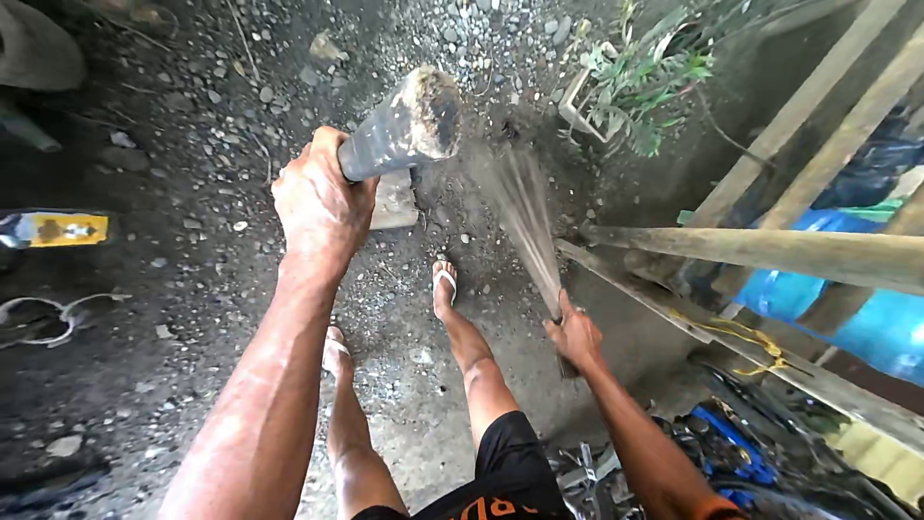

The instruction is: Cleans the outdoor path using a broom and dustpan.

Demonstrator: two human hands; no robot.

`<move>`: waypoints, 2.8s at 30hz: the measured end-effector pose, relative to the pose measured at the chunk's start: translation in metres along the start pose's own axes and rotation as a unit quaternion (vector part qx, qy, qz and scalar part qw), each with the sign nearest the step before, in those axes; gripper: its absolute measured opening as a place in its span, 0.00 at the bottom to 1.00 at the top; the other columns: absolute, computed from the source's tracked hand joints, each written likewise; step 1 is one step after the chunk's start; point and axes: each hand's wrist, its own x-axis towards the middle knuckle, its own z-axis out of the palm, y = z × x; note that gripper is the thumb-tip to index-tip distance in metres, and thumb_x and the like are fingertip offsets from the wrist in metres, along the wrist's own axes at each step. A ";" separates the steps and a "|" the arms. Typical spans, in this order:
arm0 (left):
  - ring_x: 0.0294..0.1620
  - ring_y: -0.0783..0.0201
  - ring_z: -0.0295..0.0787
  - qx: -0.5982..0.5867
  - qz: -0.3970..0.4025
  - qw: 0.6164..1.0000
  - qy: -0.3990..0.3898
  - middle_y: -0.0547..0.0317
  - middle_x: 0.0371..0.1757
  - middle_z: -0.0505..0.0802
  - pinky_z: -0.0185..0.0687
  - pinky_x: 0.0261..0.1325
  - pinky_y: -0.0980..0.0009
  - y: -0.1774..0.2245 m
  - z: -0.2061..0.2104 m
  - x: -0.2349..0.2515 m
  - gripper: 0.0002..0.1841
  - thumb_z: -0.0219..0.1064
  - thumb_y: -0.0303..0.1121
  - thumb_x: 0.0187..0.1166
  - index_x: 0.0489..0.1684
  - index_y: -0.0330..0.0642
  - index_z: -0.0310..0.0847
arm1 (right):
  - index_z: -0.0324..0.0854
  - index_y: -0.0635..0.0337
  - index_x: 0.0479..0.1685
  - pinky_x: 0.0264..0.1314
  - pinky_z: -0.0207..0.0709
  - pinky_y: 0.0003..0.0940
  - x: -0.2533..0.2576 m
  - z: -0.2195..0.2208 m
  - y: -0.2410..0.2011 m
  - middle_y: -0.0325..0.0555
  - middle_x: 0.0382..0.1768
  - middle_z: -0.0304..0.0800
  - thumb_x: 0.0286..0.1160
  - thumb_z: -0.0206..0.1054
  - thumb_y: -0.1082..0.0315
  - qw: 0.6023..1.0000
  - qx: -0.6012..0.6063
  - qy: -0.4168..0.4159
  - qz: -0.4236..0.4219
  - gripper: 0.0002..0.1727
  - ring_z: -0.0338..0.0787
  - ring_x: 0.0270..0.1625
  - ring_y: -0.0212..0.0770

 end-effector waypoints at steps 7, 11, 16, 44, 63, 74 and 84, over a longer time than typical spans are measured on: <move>0.54 0.30 0.90 0.014 -0.013 1.000 -0.008 0.33 0.52 0.92 0.77 0.55 0.28 0.008 0.002 0.008 0.26 0.64 0.54 0.84 0.61 0.38 0.81 | 0.56 0.51 0.93 0.54 0.82 0.69 0.103 -0.025 -0.124 0.64 0.55 0.92 0.72 0.72 0.55 0.996 0.028 0.065 -0.061 0.46 0.92 0.57 0.66; 0.57 0.28 0.89 0.017 -0.012 0.999 -0.027 0.30 0.53 0.91 0.76 0.57 0.28 0.015 -0.003 0.015 0.27 0.67 0.54 0.82 0.65 0.37 0.79 | 0.51 0.38 0.97 0.56 0.83 0.66 0.046 -0.006 -0.107 0.59 0.61 0.91 0.74 0.68 0.52 0.992 -0.056 0.014 -0.113 0.47 0.92 0.58 0.63; 0.57 0.27 0.88 0.013 -0.015 0.999 -0.040 0.30 0.54 0.91 0.77 0.56 0.28 0.009 -0.010 0.015 0.28 0.69 0.54 0.81 0.65 0.39 0.79 | 0.48 0.32 0.98 0.54 0.84 0.61 -0.034 0.021 -0.031 0.56 0.65 0.90 0.77 0.65 0.48 0.991 -0.079 -0.035 -0.103 0.46 0.93 0.56 0.61; 0.56 0.34 0.91 0.000 -0.010 0.998 0.054 0.35 0.54 0.92 0.82 0.57 0.33 -0.098 -0.023 -0.040 0.19 0.68 0.44 0.82 0.58 0.37 0.83 | 0.49 0.32 0.97 0.59 0.83 0.61 -0.098 0.065 -0.090 0.52 0.65 0.90 0.75 0.65 0.47 0.981 -0.043 -0.123 -0.141 0.46 0.92 0.61 0.57; 0.56 0.63 0.88 -0.314 -0.065 0.930 0.179 0.47 0.54 0.91 0.83 0.65 0.61 -0.160 -0.040 -0.111 0.16 0.70 0.36 0.82 0.58 0.32 0.82 | 0.58 0.38 0.94 0.63 0.82 0.66 -0.148 0.048 -0.115 0.54 0.66 0.90 0.66 0.72 0.45 0.971 0.058 -0.114 -0.202 0.49 0.91 0.64 0.58; 0.50 0.63 0.89 -0.485 -0.204 0.791 0.311 0.50 0.51 0.89 0.90 0.54 0.62 -0.173 -0.093 -0.189 0.17 0.68 0.33 0.83 0.61 0.30 0.76 | 0.79 0.56 0.74 0.62 0.83 0.64 -0.138 -0.045 -0.009 0.58 0.50 0.94 0.60 0.85 0.50 0.964 0.190 -0.046 -0.182 0.40 0.93 0.54 0.57; 0.45 0.63 0.86 -0.542 -0.271 0.722 0.333 0.50 0.47 0.87 0.87 0.49 0.63 -0.174 -0.154 -0.173 0.14 0.66 0.34 0.86 0.59 0.32 0.78 | 0.84 0.61 0.67 0.63 0.80 0.65 -0.198 -0.044 -0.049 0.62 0.51 0.93 0.64 0.83 0.55 0.975 0.194 -0.011 -0.111 0.31 0.92 0.56 0.61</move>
